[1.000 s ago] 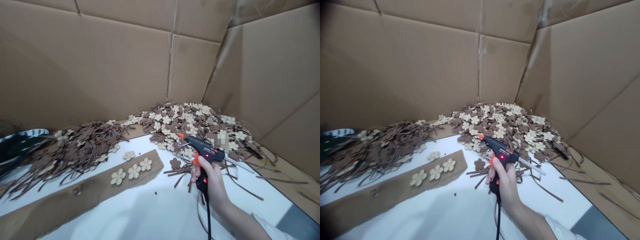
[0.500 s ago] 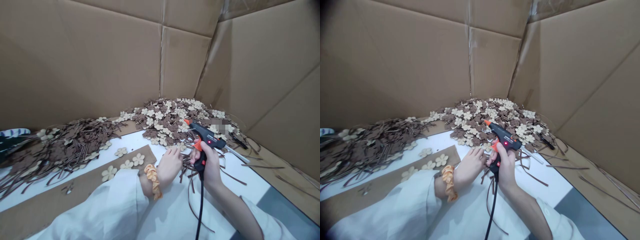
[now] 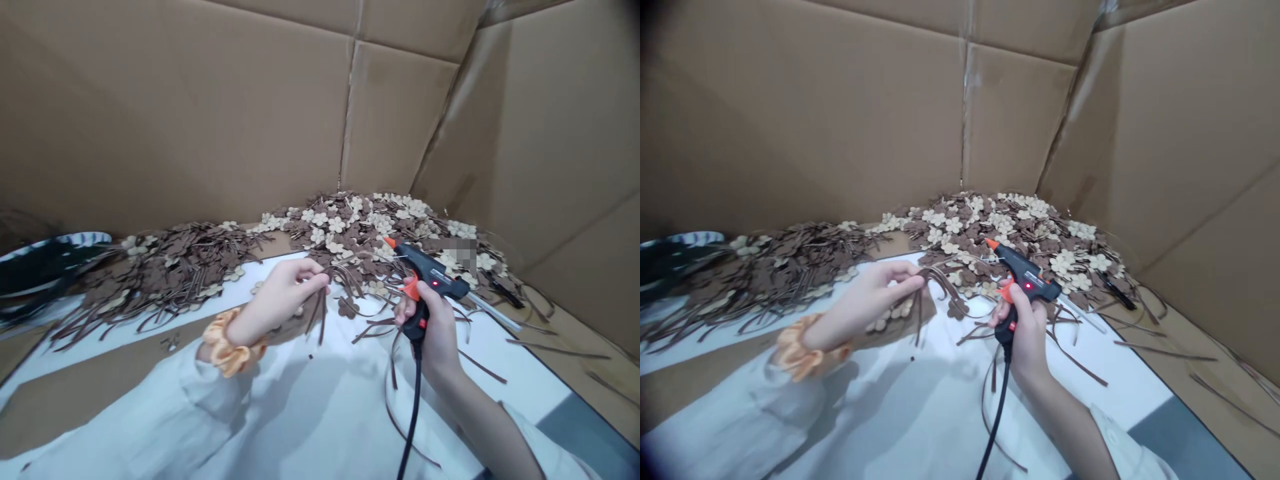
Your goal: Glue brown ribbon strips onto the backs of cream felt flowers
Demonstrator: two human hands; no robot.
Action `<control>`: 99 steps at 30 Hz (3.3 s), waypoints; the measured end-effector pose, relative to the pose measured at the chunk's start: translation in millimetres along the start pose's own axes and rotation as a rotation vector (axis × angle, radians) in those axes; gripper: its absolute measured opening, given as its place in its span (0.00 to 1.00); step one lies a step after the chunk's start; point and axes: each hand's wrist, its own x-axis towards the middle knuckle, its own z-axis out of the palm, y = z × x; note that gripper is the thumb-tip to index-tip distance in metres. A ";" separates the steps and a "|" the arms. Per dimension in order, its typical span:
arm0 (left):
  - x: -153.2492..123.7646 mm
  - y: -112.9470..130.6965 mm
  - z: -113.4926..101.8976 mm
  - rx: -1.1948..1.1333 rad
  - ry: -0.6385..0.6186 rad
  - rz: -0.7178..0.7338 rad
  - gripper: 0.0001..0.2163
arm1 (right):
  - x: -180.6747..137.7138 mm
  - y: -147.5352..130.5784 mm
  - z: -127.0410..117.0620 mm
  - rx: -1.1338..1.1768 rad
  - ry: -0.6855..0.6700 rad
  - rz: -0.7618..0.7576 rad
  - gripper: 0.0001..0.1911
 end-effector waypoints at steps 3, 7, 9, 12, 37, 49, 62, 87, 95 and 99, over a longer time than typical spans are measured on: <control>-34.0 -9.8 -33.6 -0.216 0.023 -0.148 0.13 | -1.8 0.8 -1.1 -0.019 -0.018 0.027 0.15; -88.7 -20.4 -59.3 -0.312 0.076 -0.261 0.12 | -3.7 2.5 -4.5 -0.034 -0.013 0.051 0.13; -112.4 -18.2 -61.3 -0.377 -0.009 -0.293 0.10 | -3.6 3.4 -6.8 -0.068 -0.016 0.064 0.14; -132.9 -8.0 -53.1 -0.550 -0.228 -0.322 0.08 | -2.6 5.4 -9.3 -0.124 -0.044 0.090 0.16; -108.3 -109.2 -13.0 0.346 0.200 -0.284 0.19 | -5.8 24.3 60.3 -0.817 -0.755 0.129 0.19; -89.4 -121.4 4.8 0.326 0.348 -0.271 0.18 | 12.3 63.1 84.0 -0.813 -0.855 0.120 0.13; -93.2 -117.2 4.3 0.308 0.369 -0.299 0.24 | 10.3 76.9 80.1 -0.918 -0.896 0.046 0.17; -94.6 -114.2 1.5 0.268 0.345 -0.222 0.20 | 2.8 71.1 83.1 -1.067 -0.927 -0.011 0.17; -93.8 -114.1 1.3 0.270 0.340 -0.226 0.20 | 2.9 69.3 83.7 -1.106 -0.931 -0.028 0.17; -93.3 -115.2 1.8 0.267 0.348 -0.226 0.20 | 2.2 67.7 85.0 -1.130 -0.932 -0.039 0.19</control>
